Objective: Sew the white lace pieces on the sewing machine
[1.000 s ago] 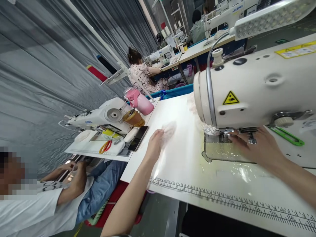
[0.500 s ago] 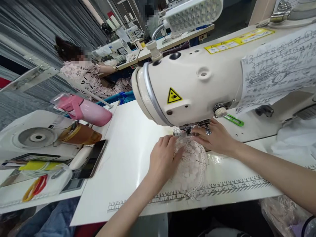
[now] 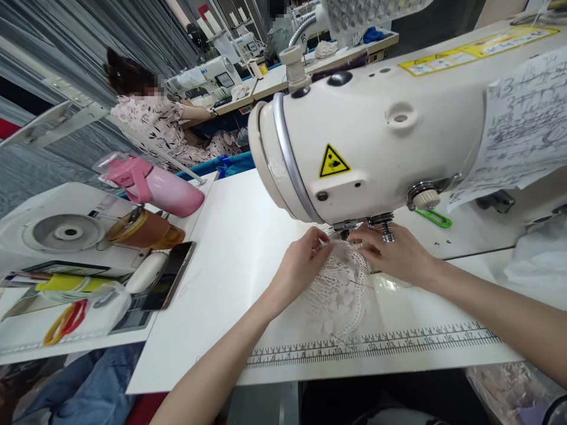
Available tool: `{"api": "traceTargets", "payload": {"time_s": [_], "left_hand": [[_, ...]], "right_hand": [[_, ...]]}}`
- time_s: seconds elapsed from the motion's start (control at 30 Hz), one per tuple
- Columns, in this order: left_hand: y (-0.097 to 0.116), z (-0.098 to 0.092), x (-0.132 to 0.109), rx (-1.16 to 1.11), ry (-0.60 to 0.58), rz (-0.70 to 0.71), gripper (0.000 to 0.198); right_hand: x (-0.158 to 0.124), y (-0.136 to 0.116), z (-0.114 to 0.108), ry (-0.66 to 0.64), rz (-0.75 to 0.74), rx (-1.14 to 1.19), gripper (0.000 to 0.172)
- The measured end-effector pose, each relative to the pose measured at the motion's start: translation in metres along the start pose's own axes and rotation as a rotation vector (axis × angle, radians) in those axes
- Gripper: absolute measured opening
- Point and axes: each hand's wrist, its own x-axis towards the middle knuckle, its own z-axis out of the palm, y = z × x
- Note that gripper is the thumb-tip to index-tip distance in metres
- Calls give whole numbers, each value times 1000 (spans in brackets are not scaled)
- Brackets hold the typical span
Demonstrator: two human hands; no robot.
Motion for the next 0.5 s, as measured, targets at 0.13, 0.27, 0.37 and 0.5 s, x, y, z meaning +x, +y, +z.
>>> {"api": "traceTargets", "payload": {"time_s": [0.13,0.27,0.37,0.5], "left_hand": [[0,-4,14,157,7,3,15],[5,-5,17,410,83,42,16],[11,1,3,608,241,276,13],[9,20,-22,658,222,599,29]], "right_hand": [[-2,3,-4,63,-339,-239,40],[-2,5,-6,-42,-357,-276,43],[0,6,-6,-59,-322,-250,37],[3,5,-7,65,-361,-229,27]]}}
